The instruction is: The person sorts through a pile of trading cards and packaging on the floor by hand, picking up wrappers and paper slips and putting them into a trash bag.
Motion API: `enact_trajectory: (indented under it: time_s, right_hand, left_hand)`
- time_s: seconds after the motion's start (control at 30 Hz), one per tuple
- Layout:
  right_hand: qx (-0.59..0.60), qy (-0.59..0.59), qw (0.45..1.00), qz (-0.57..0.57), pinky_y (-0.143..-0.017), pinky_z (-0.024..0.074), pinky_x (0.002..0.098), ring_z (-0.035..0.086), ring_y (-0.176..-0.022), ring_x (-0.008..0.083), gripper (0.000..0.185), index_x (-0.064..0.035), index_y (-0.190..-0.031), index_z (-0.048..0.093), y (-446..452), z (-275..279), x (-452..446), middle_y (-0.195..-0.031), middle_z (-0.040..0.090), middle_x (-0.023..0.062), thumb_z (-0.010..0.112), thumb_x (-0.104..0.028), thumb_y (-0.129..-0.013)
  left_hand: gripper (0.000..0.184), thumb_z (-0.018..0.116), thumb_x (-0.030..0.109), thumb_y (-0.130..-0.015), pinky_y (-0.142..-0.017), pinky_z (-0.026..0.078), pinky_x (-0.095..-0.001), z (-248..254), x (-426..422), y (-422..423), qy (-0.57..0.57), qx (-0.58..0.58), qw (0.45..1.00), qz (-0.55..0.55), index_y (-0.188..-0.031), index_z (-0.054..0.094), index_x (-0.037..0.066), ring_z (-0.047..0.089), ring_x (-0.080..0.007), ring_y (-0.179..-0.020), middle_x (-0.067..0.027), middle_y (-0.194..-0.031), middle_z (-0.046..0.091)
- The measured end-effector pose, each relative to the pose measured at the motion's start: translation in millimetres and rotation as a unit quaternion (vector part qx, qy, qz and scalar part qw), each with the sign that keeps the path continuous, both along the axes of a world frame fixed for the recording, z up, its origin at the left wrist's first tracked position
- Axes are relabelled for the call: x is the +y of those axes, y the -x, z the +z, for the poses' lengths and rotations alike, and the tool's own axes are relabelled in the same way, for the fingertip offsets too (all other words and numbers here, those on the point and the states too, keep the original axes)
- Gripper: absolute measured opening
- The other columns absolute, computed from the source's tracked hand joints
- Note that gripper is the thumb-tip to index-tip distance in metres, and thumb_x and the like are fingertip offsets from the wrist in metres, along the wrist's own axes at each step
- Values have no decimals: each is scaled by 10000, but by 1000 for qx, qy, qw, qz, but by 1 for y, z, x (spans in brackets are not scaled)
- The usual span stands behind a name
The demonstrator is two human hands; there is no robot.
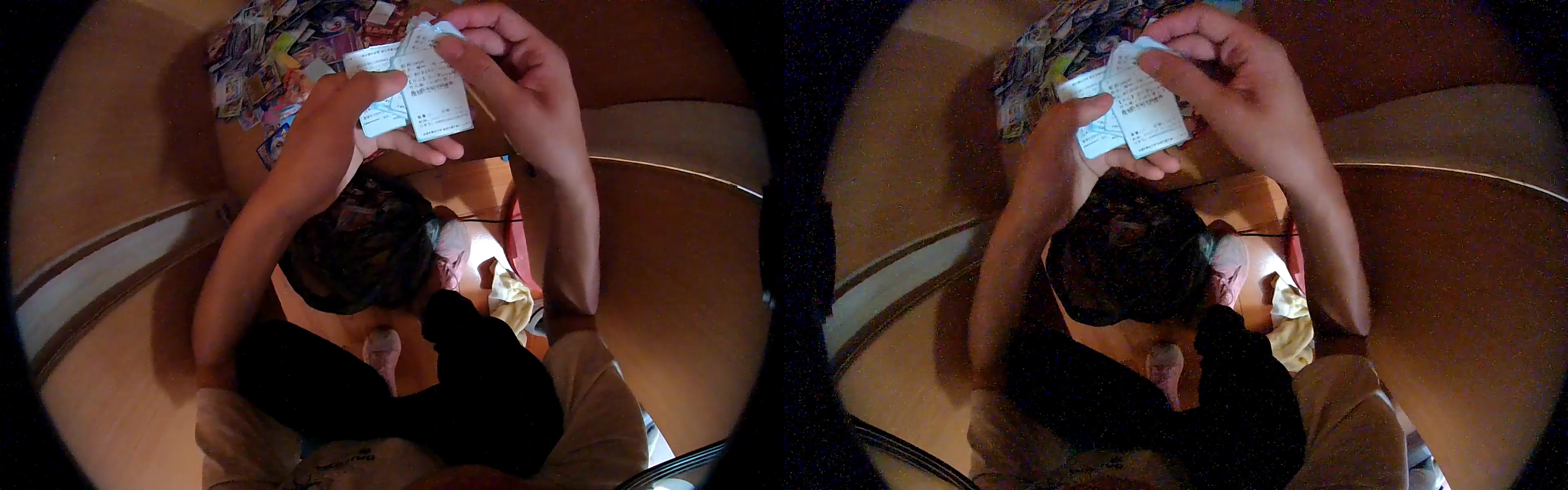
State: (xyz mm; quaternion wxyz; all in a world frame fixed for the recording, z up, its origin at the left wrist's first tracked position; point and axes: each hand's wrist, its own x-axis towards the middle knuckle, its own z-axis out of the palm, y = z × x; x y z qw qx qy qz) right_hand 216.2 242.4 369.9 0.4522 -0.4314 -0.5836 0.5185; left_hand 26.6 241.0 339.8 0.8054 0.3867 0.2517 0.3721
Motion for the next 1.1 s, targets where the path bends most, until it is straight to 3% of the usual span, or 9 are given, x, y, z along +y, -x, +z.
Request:
enact_trajectory:
  time_s: [0.07,0.13,0.17,0.2,0.27,0.37,0.43,0.6,1.1]
  right_hand:
    - [24,-11,999,21,-753,451,212,560,-844,72,130,6,-1050,542,-2,-4,1,-884,625,51,565,-39,-931]
    - [1,-18,999,31,-779,459,236,569,-882,93,157,5,-1084,539,-6,-4,1,-933,628,59,557,-39,-934]
    - [-21,-26,999,42,-805,467,261,577,-921,114,185,4,-1117,537,-8,-4,2,-981,632,66,548,-38,-937]
    - [-21,-26,999,42,-805,467,261,577,-921,114,185,4,-1117,537,-8,-8,2,-981,632,66,548,-38,-937]
    - [14,-87,996,23,-634,487,223,595,-784,76,234,-2,-1142,574,-8,-19,4,-909,665,67,569,-93,-927]
    - [-16,-64,998,8,-653,485,211,593,-780,58,199,17,-1091,584,-12,-12,-1,-902,665,46,573,-105,-935]
    - [-5,-85,996,3,-664,487,209,595,-791,60,201,16,-1096,584,-12,-18,0,-904,665,46,571,-106,-936]
    - [-18,-128,992,-2,-698,486,200,598,-823,60,202,14,-1101,583,-13,-26,0,-919,665,43,563,-110,-943]
    - [-1,-80,996,-45,-752,461,199,557,-875,61,241,4,-1141,586,-4,-8,-2,-963,653,42,526,-152,-967]
  left_hand:
    - [422,433,198,-938,-734,580,-378,1,-1,-1,-4,8,1000,3,-1145,472,-168,672,-397,-821,-287,-975,626]
    - [510,476,351,-885,-679,565,-361,5,-3,-4,-23,83,996,21,-1158,505,-79,677,-330,-782,-218,-976,651]
    - [510,476,351,-885,-679,565,-361,5,-3,-5,-23,83,996,21,-1158,505,-79,677,-330,-782,-218,-976,651]
    - [510,485,347,-886,-682,566,-360,6,-3,-5,-23,81,996,21,-1157,503,-84,677,-331,-782,-220,-975,650]
    - [511,493,343,-886,-684,567,-358,7,-3,-8,-23,80,996,22,-1156,502,-90,678,-333,-783,-222,-974,649]
    - [469,507,297,-890,-681,568,-356,7,-4,-11,-18,73,997,20,-1157,502,-89,678,-336,-784,-223,-975,648]
    - [346,448,160,-946,-729,581,-343,7,-4,-11,-22,60,998,13,-1147,507,-116,685,-330,-814,-234,-1003,636]
    - [330,463,152,-939,-720,581,-339,8,-8,-12,-18,60,998,19,-1136,516,-108,687,-318,-812,-217,-1003,639]
    - [347,472,161,-931,-730,576,-340,15,-4,-10,-29,72,997,29,-1128,520,-121,686,-318,-830,-230,-992,643]
